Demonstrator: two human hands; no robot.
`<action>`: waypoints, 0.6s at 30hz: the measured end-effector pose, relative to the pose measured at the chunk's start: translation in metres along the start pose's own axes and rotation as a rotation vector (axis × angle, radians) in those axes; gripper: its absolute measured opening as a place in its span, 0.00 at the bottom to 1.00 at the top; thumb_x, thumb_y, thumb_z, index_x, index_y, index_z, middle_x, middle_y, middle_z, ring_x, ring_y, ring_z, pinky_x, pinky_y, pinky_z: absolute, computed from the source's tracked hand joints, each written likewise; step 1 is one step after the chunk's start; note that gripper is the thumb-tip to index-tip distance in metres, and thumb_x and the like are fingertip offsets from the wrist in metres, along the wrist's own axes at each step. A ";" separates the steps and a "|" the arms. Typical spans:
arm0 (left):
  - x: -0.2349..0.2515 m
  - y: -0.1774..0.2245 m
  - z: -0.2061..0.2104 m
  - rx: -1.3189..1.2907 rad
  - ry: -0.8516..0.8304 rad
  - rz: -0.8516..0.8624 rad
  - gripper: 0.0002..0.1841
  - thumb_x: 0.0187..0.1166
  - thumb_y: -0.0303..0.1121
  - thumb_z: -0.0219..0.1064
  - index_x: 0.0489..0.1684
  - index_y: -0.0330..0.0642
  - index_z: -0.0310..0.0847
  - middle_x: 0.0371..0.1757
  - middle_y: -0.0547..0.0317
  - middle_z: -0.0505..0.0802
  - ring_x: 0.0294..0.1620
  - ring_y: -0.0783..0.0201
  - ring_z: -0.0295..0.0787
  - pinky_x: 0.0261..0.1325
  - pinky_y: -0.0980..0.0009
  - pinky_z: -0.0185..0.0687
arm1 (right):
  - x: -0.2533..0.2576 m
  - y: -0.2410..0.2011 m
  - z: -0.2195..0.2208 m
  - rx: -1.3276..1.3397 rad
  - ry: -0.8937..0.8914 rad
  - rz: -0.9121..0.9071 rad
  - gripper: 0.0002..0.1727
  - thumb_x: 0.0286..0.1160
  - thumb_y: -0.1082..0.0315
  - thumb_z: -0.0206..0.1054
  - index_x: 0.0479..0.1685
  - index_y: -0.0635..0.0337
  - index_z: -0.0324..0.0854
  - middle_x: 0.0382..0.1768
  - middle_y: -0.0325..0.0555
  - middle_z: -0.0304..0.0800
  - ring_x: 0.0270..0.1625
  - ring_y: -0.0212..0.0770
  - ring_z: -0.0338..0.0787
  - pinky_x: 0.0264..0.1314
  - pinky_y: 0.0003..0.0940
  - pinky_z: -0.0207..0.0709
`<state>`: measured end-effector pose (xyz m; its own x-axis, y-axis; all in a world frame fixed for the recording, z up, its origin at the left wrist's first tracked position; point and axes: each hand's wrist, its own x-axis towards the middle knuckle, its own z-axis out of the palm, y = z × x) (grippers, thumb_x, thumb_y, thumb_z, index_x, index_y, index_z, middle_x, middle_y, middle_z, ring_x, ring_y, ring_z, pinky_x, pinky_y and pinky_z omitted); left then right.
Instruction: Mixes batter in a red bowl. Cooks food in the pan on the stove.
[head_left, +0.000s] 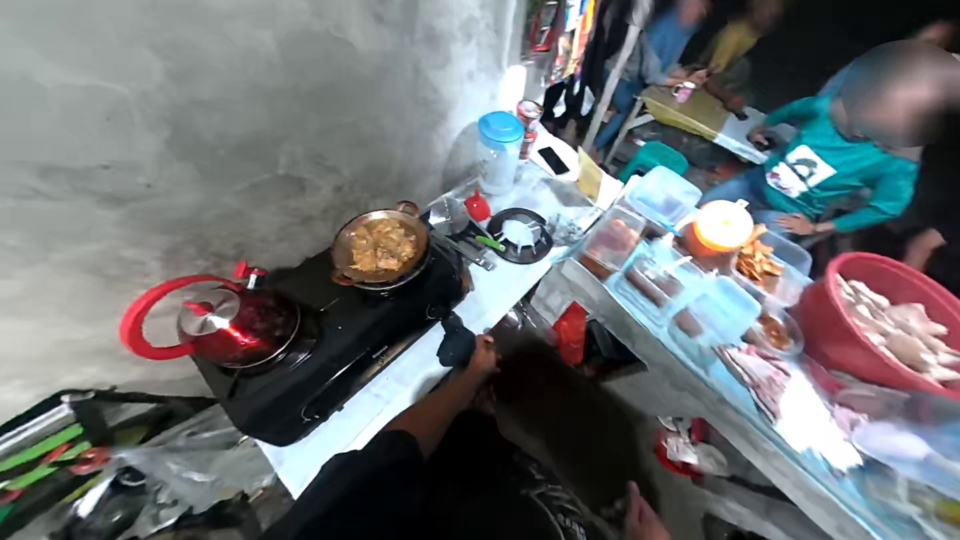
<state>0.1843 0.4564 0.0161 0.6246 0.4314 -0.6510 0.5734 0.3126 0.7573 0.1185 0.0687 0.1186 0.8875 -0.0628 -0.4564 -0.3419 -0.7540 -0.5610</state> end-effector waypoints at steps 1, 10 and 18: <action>0.011 0.014 -0.013 -0.034 0.061 0.004 0.26 0.92 0.35 0.53 0.86 0.40 0.53 0.68 0.34 0.84 0.59 0.41 0.89 0.54 0.43 0.87 | 0.027 -0.019 0.011 0.012 0.015 -0.080 0.29 0.93 0.51 0.52 0.42 0.67 0.91 0.34 0.52 0.97 0.37 0.50 0.97 0.49 0.58 0.90; 0.090 0.087 -0.067 -0.410 0.243 -0.124 0.28 0.93 0.43 0.52 0.86 0.36 0.59 0.83 0.34 0.72 0.77 0.39 0.77 0.68 0.43 0.83 | 0.214 -0.266 0.130 -0.303 -0.640 -0.604 0.27 0.86 0.56 0.65 0.77 0.62 0.76 0.69 0.56 0.87 0.69 0.49 0.89 0.76 0.48 0.81; 0.127 0.112 -0.049 -0.695 0.373 -0.141 0.24 0.96 0.42 0.47 0.77 0.32 0.70 0.63 0.39 0.88 0.53 0.51 0.92 0.55 0.56 0.90 | 0.307 -0.438 0.275 -0.405 -0.603 -0.773 0.36 0.79 0.56 0.70 0.85 0.58 0.67 0.83 0.61 0.70 0.79 0.58 0.79 0.79 0.52 0.77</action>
<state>0.3015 0.5871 0.0208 0.2819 0.5643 -0.7759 0.0956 0.7882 0.6080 0.4561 0.5599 0.0344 0.4817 0.7781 -0.4032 0.4773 -0.6188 -0.6240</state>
